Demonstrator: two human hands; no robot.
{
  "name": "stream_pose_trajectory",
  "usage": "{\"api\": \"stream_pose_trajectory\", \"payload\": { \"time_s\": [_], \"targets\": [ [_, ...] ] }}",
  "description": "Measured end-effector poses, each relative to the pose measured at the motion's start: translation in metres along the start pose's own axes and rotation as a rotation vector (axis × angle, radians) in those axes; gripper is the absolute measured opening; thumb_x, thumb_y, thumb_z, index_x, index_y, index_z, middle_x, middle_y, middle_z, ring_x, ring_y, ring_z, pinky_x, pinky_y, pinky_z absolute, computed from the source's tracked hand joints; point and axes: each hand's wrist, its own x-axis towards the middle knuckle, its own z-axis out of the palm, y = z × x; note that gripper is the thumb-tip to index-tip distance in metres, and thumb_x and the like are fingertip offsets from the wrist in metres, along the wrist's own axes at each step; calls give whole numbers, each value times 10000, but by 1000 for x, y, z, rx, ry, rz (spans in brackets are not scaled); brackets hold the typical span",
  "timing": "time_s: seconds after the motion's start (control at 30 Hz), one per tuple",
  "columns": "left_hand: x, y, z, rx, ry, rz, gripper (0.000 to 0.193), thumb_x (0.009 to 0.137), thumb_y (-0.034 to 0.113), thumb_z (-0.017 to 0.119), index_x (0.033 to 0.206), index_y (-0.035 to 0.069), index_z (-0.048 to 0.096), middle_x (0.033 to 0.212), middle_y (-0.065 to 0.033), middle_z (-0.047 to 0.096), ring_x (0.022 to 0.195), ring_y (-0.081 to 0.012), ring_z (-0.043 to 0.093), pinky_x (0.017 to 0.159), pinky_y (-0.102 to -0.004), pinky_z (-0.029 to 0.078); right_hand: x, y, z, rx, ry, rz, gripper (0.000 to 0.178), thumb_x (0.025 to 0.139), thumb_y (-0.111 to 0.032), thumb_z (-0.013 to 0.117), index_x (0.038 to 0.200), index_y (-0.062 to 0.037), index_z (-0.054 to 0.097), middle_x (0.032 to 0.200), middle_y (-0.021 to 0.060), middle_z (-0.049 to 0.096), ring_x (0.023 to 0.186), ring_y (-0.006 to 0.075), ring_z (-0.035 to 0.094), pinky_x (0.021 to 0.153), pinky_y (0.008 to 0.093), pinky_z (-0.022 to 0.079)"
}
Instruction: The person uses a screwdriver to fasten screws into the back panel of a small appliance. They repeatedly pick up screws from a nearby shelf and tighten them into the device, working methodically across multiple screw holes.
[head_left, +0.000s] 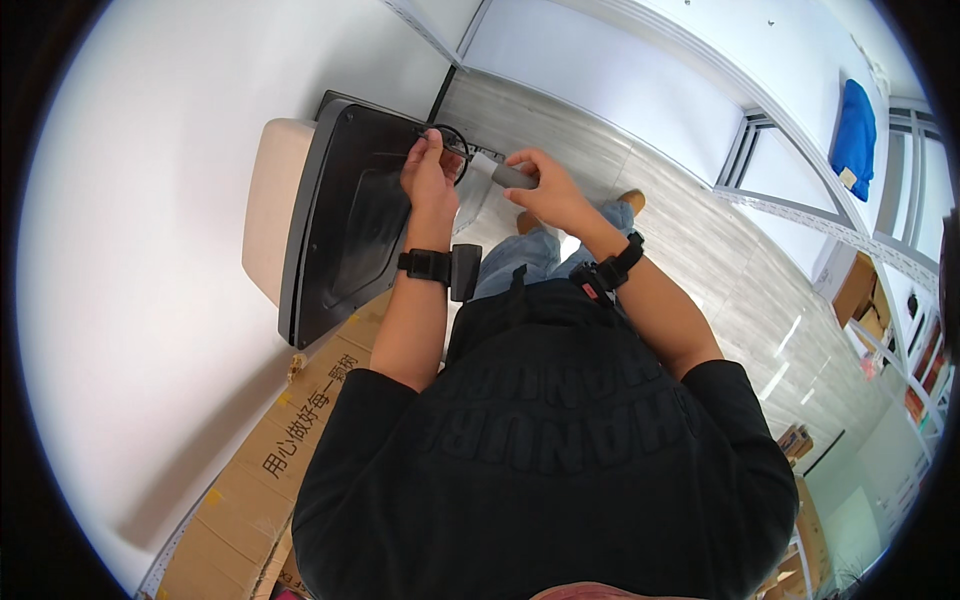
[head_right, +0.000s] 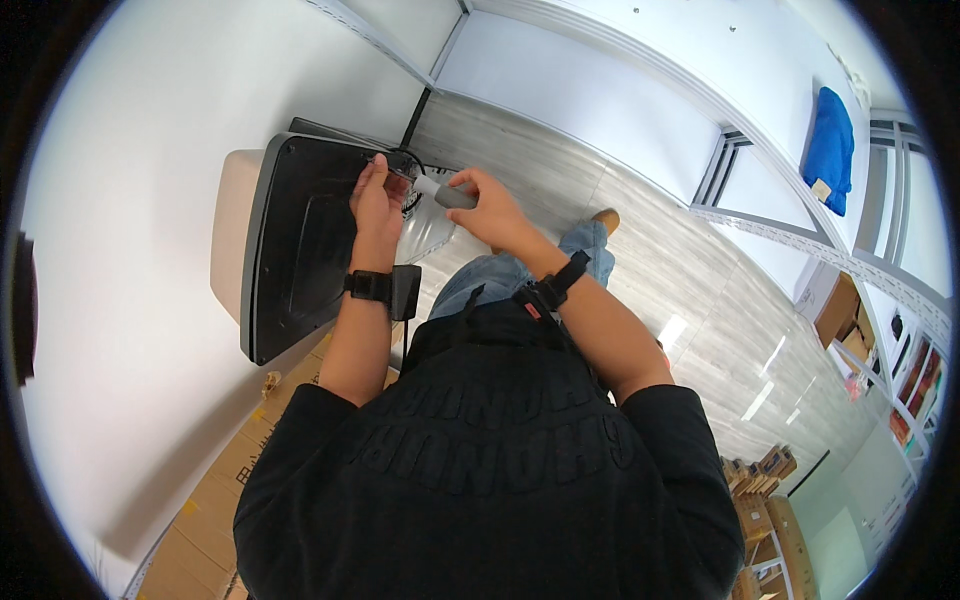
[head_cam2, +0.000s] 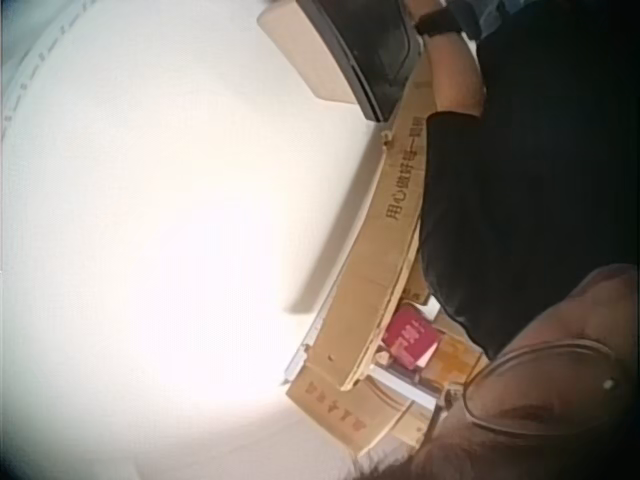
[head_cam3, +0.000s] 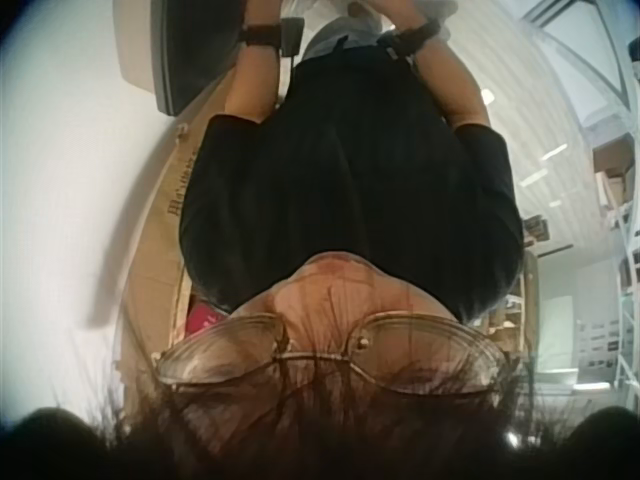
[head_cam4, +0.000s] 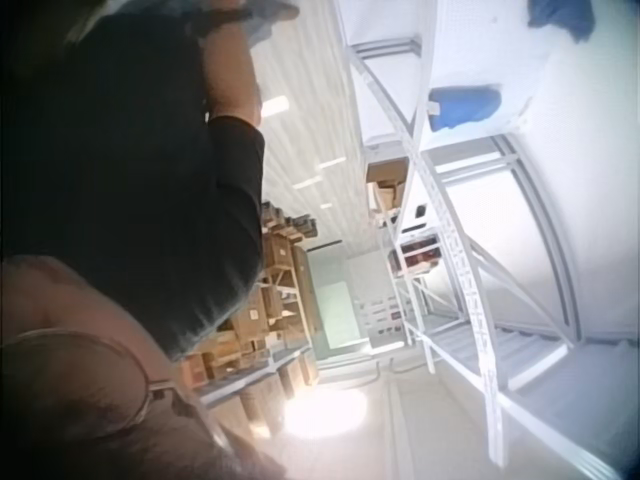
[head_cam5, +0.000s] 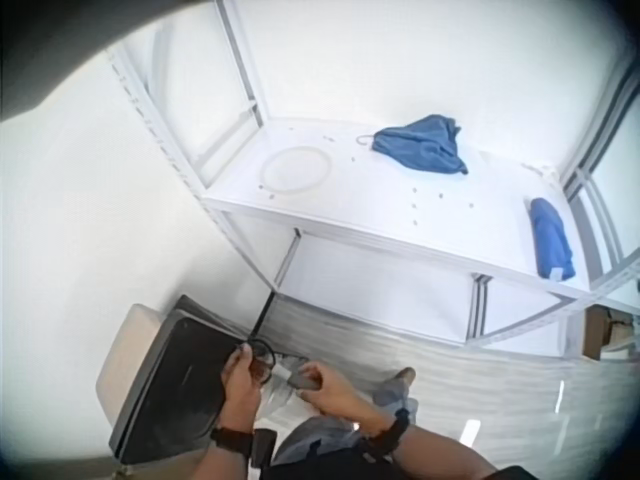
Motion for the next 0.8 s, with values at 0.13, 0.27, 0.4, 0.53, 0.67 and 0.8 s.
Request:
{"api": "stream_pose_trajectory", "payload": {
  "time_s": [0.13, 0.27, 0.4, 0.53, 0.67, 0.8],
  "targets": [
    [3, 0, 4, -30, 63, 10, 164, 854, 142, 682, 936, 54, 571, 784, -18, 599, 661, -127, 595, 591, -243, 514, -6, -17, 4, -283, 105, -120, 503, 681, -108, 768, 1119, -112, 521, 1026, 113, 545, 894, 269, 570, 807, 381, 457],
    [6, 0, 4, -53, 75, 7, 139, 867, 127, 661, 936, 48, 570, 782, -26, 596, 658, -134, 599, 606, -255, 529, -3, -14, 1, -14, 23, -54, 420, 776, -141, 697, 1152, -82, 520, 972, 82, 548, 807, 188, 583, 631, 293, 472],
    [5, -1, 5, -124, 48, 8, 103, 894, 109, 613, 951, 38, 565, 802, -50, 602, 698, -164, 610, 649, -293, 549, -1, -12, -20, 672, -348, 304, 411, 831, -215, 643, 1192, -67, 512, 986, 83, 544, 767, 164, 626, 509, 243, 469],
    [-1, 5, 10, -161, 62, -19, 107, 907, 111, 591, 974, 35, 558, 818, -65, 607, 732, -186, 616, 675, -315, 550, -1, -17, -13, 588, -247, 325, 408, 825, -174, 640, 1201, -76, 514, 986, 64, 534, 791, 138, 604, 518, 244, 479],
    [0, 6, 7, -160, 41, -55, 124, 892, 121, 619, 973, 50, 557, 818, -53, 608, 722, -173, 611, 653, -295, 534, -3, -10, -2, 309, -56, 122, 439, 773, -92, 689, 1182, -88, 530, 1005, 78, 524, 807, 148, 556, 520, 257, 488],
    [5, 0, 3, -80, 51, -31, 121, 872, 123, 651, 936, 69, 563, 811, -33, 608, 704, -148, 602, 633, -275, 513, 2, 4, 1, 97, 0, -57, 448, 749, -78, 717, 1162, -79, 545, 1039, 94, 506, 819, 159, 536, 524, 251, 489]
  ]
}}
